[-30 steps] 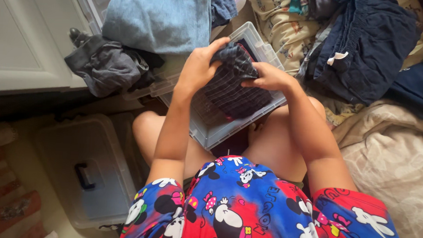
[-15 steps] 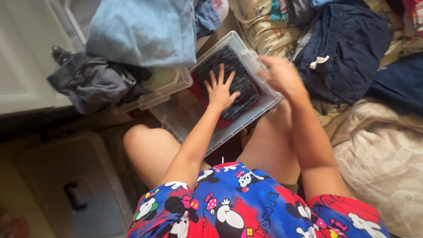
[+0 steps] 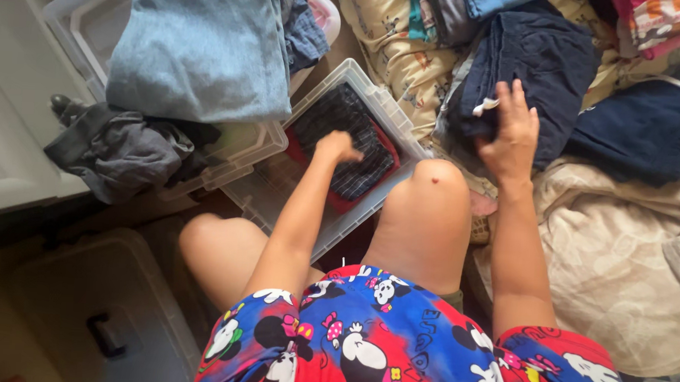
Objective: The person sorts and organizes various articles of clothing, including shirts, pants, and underwear, by placing them into plastic storage bins or arranging them on a bed.
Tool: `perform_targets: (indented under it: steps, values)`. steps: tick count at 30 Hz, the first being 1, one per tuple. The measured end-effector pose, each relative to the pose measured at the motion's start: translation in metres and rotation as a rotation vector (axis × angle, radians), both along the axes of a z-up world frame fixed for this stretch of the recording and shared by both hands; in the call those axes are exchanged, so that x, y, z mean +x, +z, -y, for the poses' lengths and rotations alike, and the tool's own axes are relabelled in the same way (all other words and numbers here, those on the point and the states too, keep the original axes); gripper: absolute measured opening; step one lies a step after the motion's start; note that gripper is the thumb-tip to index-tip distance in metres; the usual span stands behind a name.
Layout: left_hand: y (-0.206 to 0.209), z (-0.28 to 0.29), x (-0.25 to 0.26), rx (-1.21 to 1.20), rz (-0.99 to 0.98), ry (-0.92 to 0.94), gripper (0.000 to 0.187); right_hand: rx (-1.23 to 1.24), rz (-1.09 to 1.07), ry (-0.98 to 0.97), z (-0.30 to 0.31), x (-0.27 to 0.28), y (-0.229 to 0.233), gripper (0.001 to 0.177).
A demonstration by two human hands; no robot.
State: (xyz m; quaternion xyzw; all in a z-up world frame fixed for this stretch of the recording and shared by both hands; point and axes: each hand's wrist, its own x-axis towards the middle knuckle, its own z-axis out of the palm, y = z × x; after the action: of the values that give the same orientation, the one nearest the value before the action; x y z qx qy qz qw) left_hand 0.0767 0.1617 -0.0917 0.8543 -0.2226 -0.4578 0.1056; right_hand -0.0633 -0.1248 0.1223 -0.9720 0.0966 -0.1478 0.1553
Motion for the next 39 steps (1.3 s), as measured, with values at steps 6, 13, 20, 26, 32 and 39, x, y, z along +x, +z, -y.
perform_targets:
  steps: [6, 13, 20, 26, 32, 39]
  values:
    - [0.04, 0.074, 0.014, -0.72, -0.297, 0.395, 0.051, 0.814, 0.163, -0.252, 0.12, -0.033, -0.076, 0.039]
    - [-0.036, 0.202, -0.022, -0.847, -1.108, 0.848, 0.049, 1.42, 0.324, -0.393, 0.166, -0.046, -0.111, 0.034]
    - [-0.008, 0.254, -0.021, -1.088, -1.166, 0.914, 0.052, 0.557, 0.107, 0.078, 0.071, -0.023, -0.039, 0.114]
    - [0.089, 0.236, 0.002, -1.098, -1.16, 0.736, 0.064, 0.427, 0.085, -0.225, 0.032, -0.006, -0.015, 0.122]
    - [0.033, 0.218, 0.006, -1.071, -0.521, 1.107, 0.058, 0.898, 0.338, -0.099, 0.112, -0.022, -0.035, 0.078]
    - [-0.048, 0.209, -0.029, -0.624, -0.641, 0.921, 0.049, 1.261, 0.367, -0.201, 0.13, -0.028, -0.035, 0.053]
